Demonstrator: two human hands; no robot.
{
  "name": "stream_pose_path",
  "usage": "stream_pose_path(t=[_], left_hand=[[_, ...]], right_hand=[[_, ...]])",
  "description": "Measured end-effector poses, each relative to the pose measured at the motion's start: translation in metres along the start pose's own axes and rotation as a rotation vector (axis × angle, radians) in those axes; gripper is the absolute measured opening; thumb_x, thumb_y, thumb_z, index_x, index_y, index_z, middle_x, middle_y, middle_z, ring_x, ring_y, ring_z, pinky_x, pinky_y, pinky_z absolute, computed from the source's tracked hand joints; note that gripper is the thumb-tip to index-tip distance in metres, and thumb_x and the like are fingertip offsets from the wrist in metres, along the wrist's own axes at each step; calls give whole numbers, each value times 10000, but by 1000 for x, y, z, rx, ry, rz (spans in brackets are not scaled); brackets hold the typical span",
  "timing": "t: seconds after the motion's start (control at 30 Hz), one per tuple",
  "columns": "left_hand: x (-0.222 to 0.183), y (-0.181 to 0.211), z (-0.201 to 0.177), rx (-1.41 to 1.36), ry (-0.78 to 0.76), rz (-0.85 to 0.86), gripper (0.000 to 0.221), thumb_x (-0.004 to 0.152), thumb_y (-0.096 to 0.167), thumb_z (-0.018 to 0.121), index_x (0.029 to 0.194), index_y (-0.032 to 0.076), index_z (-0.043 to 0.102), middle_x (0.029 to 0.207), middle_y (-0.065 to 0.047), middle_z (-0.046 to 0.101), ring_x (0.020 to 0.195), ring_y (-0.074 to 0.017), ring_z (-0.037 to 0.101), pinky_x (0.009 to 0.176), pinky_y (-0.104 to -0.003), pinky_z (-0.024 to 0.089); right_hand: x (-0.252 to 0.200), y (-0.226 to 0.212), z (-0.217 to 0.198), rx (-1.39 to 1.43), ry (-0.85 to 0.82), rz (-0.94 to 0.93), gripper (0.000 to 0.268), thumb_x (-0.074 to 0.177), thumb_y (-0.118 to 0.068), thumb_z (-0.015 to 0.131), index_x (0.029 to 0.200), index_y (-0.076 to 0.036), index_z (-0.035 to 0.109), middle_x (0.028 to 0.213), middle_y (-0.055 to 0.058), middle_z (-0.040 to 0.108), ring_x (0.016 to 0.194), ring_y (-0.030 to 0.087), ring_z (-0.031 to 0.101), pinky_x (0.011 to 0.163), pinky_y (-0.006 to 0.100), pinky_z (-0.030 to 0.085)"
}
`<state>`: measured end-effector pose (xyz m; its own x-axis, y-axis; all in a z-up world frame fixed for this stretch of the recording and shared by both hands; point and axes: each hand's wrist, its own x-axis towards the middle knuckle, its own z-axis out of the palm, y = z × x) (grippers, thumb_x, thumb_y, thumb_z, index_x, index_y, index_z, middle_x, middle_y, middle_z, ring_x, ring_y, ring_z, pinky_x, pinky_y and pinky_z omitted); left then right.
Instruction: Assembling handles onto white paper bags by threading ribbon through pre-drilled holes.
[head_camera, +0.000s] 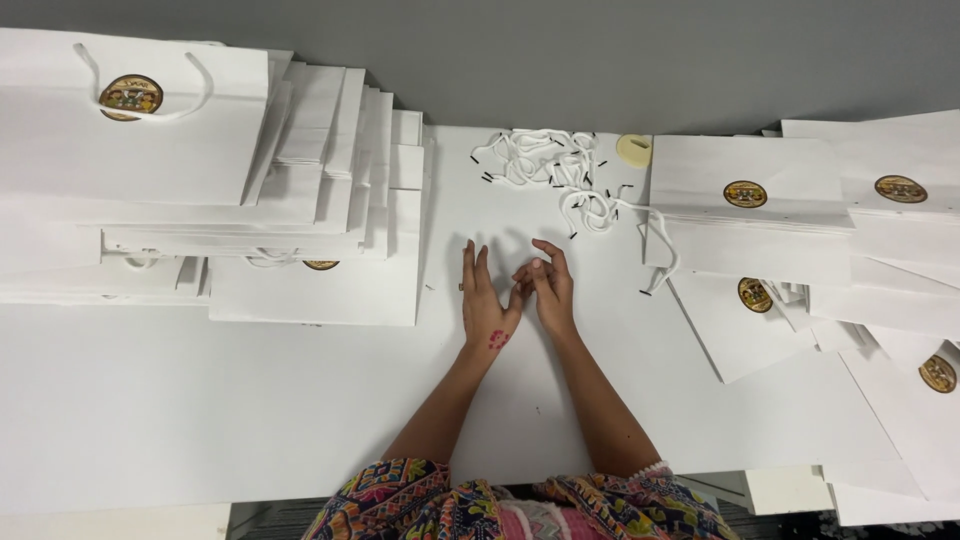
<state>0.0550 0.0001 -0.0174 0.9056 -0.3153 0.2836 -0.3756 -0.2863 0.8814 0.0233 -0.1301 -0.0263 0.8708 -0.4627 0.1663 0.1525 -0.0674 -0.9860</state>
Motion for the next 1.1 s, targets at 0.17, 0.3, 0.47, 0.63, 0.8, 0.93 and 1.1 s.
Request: stream_pose_path(t=[0.17,0.3,0.47,0.63,0.8,0.93,1.1], left_hand=[[2,1,-2,47,-4,-78,770,836,100,715,1505,-41,363,1660,-226,211,1477,-405,356,1177,-568,305],[8,-4,1,75,18,-21,733,831,86,740,1475,-45,415,1635,-227,254,1450,-424,397,1147,-581,318],[8,-10,5,57,31,5,648,824,109,725,1409,-27,484,1608,-216,309,1409,-397,459,1080,-464,462],[6,-10,5,64,51,37,513,835,109,740,1316,6,591,1578,-204,367,1365,-375,507,1073,-452,468],[5,-9,5,29,40,49,450,830,94,743,1258,14,629,1542,-196,404,1340,-383,530,1051,-445,489],[4,-9,5,46,44,65,436,835,93,751,1250,15,640,1532,-191,415,1317,-376,544,1064,-451,483],[5,-3,1,80,16,59,420,830,92,746,1233,23,648,1511,-192,425,1339,-385,525,1051,-458,471]], right_hand=[[-3,-3,2,-45,0,-2,405,1096,-286,478,1400,-19,472,818,78,691,682,112,627,604,250,505],[3,-1,1,-30,-3,-1,423,1083,-290,514,1402,-16,464,824,66,696,683,104,627,610,244,505],[9,-1,-23,-176,231,-92,365,1016,-85,577,1364,-3,500,943,71,697,757,110,658,619,234,493],[21,21,-90,-16,604,-225,360,957,69,570,1302,-17,517,1083,79,648,837,116,623,651,226,511],[62,26,-196,182,1028,-169,387,876,60,652,1231,-28,525,1099,68,573,905,151,591,735,286,565],[104,-1,-247,341,1162,131,476,855,-4,758,1226,-36,462,999,125,617,788,173,590,681,325,541],[140,-30,-256,214,1170,439,383,838,-88,837,1109,50,605,1065,176,666,866,260,710,660,407,629]])
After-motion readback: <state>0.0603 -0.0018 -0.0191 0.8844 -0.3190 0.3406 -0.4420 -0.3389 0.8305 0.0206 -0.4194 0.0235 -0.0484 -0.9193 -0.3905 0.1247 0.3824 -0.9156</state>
